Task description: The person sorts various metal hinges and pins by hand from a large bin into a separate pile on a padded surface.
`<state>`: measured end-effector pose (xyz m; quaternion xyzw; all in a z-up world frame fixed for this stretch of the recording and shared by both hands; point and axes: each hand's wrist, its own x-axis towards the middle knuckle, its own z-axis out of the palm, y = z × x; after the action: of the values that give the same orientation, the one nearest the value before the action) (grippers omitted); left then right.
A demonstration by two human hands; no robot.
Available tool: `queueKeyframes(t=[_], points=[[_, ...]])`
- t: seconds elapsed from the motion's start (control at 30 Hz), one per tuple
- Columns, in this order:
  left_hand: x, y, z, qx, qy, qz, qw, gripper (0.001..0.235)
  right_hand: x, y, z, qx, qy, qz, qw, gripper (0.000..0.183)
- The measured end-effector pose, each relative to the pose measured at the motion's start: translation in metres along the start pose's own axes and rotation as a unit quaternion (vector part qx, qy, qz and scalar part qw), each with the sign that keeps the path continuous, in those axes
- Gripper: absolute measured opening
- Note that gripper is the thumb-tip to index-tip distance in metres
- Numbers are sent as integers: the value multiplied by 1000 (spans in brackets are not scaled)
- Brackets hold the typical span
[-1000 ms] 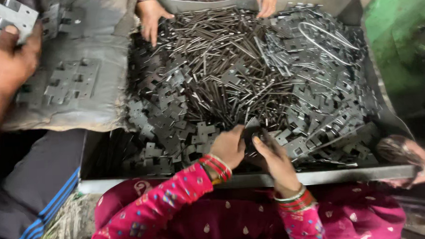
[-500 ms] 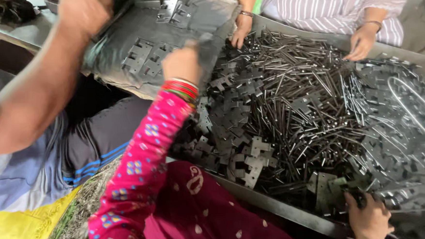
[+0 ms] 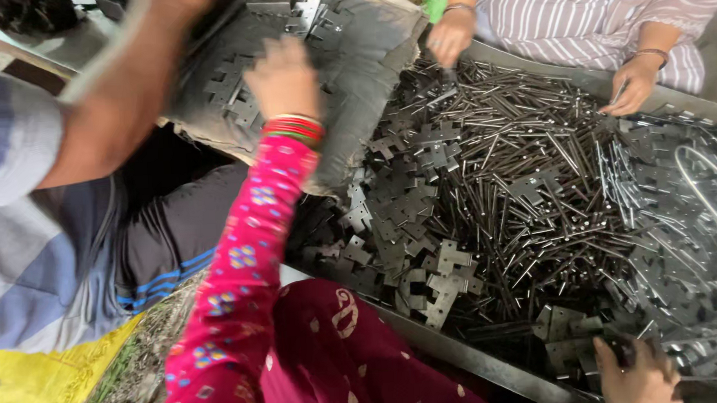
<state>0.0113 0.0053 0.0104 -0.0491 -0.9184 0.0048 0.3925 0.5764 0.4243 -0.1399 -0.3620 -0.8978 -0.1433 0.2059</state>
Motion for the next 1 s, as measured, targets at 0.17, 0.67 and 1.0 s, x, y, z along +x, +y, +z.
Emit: queueKeyframes(t=[0.17,0.67,1.0], points=[[-45,127,-115,-310,-295,112,897,34,29,-46,-99,227,-177,54,956,26],[-235,216,-87,-188,-458,270,826,19,24,-27,-169,962,-7,199,189,20],[-186,203,-115,-218,-549,337,733,65,38,-152,-73,336,-83,-13,938,33]])
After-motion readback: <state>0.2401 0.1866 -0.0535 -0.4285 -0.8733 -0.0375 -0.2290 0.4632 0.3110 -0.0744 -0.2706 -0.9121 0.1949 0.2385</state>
